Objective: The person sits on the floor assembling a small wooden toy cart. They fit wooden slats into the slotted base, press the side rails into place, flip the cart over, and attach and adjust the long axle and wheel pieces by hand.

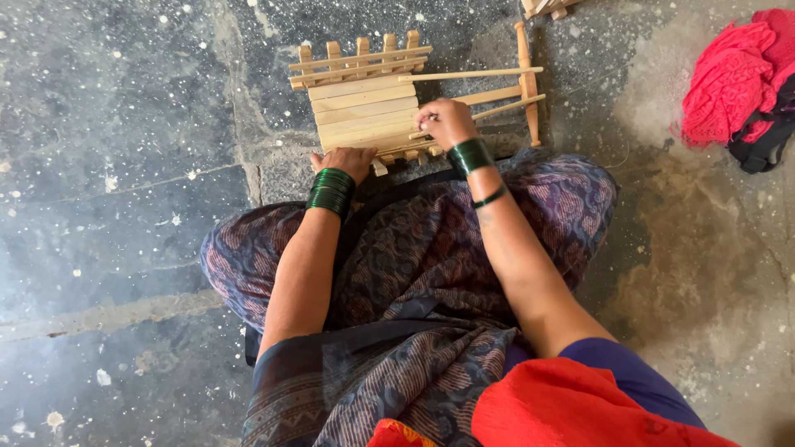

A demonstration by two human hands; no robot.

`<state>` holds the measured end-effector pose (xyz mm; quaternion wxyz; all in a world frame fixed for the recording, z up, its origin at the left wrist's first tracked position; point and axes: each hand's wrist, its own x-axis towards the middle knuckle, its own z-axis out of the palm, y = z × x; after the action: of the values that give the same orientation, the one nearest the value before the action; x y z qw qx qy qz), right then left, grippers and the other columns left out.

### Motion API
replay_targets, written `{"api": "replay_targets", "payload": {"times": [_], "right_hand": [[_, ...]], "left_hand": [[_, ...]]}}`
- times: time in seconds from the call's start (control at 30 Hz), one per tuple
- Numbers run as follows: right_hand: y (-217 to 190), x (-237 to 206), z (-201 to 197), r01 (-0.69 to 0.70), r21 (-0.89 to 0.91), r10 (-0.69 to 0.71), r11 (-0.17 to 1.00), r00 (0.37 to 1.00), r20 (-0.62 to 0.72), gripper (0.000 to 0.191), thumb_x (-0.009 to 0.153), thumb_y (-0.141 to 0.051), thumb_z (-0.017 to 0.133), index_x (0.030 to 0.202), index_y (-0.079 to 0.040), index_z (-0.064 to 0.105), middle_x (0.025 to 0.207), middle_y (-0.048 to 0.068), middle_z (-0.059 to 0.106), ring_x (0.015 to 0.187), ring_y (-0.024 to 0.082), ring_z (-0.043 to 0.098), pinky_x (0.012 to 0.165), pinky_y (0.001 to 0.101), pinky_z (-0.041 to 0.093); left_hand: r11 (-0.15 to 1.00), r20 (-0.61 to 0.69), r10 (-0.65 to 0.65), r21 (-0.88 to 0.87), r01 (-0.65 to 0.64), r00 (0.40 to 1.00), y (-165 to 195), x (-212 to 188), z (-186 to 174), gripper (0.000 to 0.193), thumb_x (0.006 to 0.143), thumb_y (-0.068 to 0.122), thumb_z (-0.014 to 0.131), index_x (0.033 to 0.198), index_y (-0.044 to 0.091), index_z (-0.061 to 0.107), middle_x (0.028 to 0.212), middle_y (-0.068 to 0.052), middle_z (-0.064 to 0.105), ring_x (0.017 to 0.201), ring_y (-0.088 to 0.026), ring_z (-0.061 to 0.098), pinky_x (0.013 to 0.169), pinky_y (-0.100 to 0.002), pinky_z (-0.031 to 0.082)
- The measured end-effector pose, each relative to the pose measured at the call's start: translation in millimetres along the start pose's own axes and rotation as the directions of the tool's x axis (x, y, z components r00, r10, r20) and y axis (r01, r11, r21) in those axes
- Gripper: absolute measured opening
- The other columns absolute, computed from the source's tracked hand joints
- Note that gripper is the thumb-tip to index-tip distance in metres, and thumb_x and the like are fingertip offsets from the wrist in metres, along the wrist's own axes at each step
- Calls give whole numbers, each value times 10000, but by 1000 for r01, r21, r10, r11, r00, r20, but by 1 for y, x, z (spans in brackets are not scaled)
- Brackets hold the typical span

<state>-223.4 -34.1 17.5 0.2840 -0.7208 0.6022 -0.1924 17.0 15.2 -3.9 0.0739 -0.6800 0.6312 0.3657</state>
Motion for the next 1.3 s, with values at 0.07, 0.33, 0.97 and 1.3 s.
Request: {"api": "replay_targets", "payload": {"times": [0.07,0.33,0.97,1.3], "right_hand": [[-8,7,7,1,-91,5,996,998,64,108,896,-135,760,826,-210,794,926,14,782,766,140,719,734,304,600],[-13,15,7,33,-324,60,946,960,273,181,857,-145,740,708,-240,781,827,-41,765,735,165,696,712,361,563],[-26,70,0,159,-247,-207,956,961,-182,182,903,-6,694,790,-129,766,932,69,741,739,182,688,601,306,580],[-19,80,-49,41,-60,-58,997,943,-328,190,915,-19,717,802,-166,758,819,7,759,686,151,707,621,303,571]], "left_hand": [[1000,-3,14,9,-14,1000,0,-1,1,612,1016,618,325,1228,223,741,1279,-110,688,1237,-310,609,1187,-654,137],[999,15,37,32,-38,999,12,-10,-5,530,1012,571,335,1213,303,746,1217,-99,699,1209,-319,607,1140,-588,273],[990,73,33,137,-42,997,31,-15,1,514,1043,516,370,1346,192,629,1486,-108,465,1389,-302,427,1081,-632,294],[986,115,22,161,-41,993,35,-10,3,487,1058,470,383,1348,174,640,1511,-111,452,1396,-295,430,1059,-605,318]]}}
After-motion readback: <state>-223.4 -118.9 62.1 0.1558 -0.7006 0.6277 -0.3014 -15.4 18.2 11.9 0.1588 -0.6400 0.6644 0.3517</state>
